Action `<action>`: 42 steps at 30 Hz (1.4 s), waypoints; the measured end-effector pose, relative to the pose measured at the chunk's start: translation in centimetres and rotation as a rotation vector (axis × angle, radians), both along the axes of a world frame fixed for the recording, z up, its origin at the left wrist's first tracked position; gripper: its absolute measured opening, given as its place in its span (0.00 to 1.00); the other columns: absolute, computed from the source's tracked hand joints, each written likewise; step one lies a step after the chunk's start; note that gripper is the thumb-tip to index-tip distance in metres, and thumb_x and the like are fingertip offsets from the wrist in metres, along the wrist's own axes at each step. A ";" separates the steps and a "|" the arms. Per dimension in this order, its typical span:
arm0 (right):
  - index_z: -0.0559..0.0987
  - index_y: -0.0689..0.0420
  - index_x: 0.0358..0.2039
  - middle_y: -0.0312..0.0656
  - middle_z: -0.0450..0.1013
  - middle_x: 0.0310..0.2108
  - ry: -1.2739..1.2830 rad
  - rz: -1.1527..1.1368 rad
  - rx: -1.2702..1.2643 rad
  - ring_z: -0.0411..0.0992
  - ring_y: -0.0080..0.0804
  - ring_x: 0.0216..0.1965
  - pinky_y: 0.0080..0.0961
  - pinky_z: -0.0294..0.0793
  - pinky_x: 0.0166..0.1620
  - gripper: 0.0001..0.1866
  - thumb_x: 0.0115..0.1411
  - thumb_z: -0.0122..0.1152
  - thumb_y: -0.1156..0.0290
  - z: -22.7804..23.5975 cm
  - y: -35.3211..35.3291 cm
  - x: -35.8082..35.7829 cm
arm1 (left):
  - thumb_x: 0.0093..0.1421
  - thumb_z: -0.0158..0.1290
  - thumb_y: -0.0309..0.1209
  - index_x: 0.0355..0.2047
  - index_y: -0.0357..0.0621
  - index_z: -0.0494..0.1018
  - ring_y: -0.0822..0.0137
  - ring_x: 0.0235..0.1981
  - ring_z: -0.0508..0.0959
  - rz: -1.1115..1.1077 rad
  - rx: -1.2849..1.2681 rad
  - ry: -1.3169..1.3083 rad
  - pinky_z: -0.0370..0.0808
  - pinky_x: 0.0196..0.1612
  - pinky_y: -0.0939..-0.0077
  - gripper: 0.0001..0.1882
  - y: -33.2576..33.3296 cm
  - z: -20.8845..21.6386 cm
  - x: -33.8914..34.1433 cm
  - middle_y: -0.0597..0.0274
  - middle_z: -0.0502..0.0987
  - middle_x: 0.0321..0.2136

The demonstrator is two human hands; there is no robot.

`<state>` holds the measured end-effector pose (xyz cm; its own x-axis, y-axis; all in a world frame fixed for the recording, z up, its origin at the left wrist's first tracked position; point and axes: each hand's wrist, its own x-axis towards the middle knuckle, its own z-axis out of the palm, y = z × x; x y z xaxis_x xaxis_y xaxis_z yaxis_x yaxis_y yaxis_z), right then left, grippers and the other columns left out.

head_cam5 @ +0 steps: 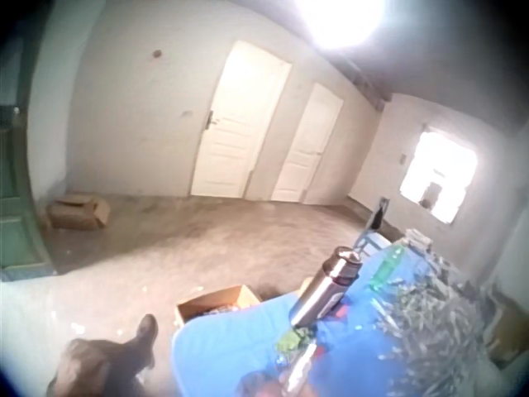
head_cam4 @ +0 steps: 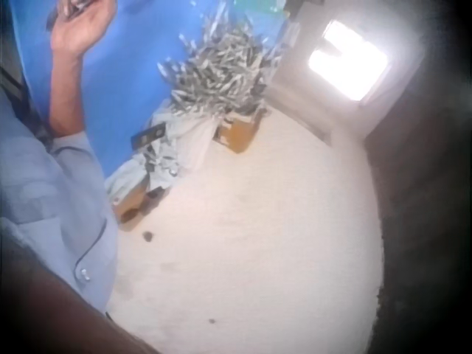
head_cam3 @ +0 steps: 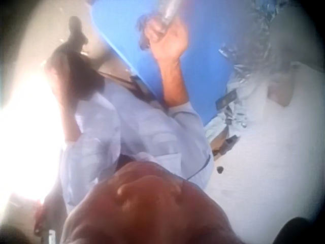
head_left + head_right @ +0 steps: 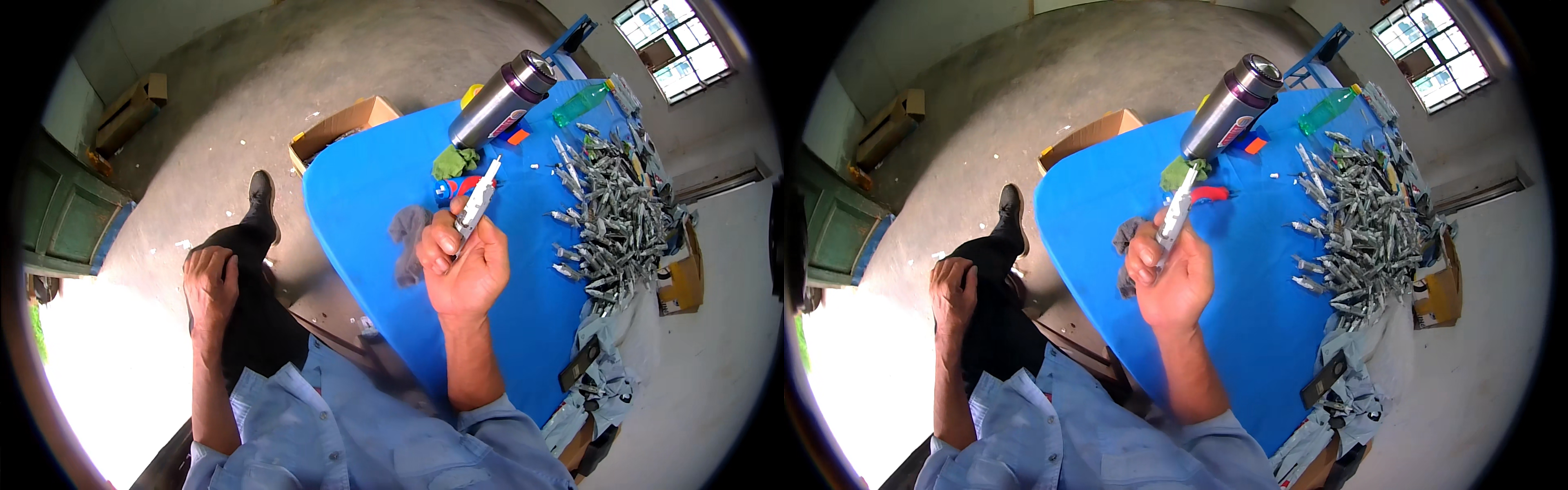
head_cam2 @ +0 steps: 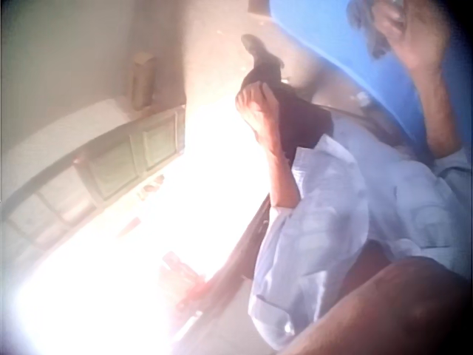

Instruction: The person wipes a small metal component with a cloth and then fits a clear tube onto its end.

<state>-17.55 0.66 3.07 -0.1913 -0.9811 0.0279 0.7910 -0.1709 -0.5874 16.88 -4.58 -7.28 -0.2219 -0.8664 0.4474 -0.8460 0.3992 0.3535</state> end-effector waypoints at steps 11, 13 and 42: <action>0.74 0.56 0.43 0.35 0.64 0.20 -0.014 -0.002 -0.004 0.56 0.24 0.20 0.23 0.58 0.26 0.16 0.72 0.40 0.60 -0.4 -0.1 -0.1 | 0.56 0.61 0.23 0.34 0.40 0.78 0.54 0.39 0.78 -0.005 0.001 0.012 0.72 0.48 0.60 0.06 -0.2 -0.4 0.1 0.57 0.80 0.34; 0.73 0.54 0.42 0.36 0.65 0.20 -0.012 -0.009 0.003 0.57 0.23 0.20 0.21 0.58 0.26 0.15 0.72 0.40 0.59 -0.5 -0.1 -0.1 | 0.56 0.61 0.23 0.34 0.40 0.78 0.54 0.39 0.78 -0.005 0.008 0.008 0.72 0.48 0.61 0.06 -0.2 -0.4 0.0 0.57 0.80 0.34; 0.68 0.52 0.39 0.34 0.64 0.21 0.133 -0.056 0.038 0.57 0.19 0.19 0.18 0.56 0.23 0.15 0.76 0.36 0.57 -2.2 -0.9 0.5 | 0.59 0.59 0.23 0.36 0.37 0.77 0.51 0.43 0.78 0.018 0.078 0.001 0.72 0.53 0.57 0.05 0.1 -1.8 0.7 0.53 0.79 0.37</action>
<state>-17.06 -0.25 0.90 -0.2433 -0.9698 0.0198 0.6954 -0.1886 -0.6934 17.62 -4.52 -9.08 -0.2054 -0.9026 0.3784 -0.8527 0.3548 0.3835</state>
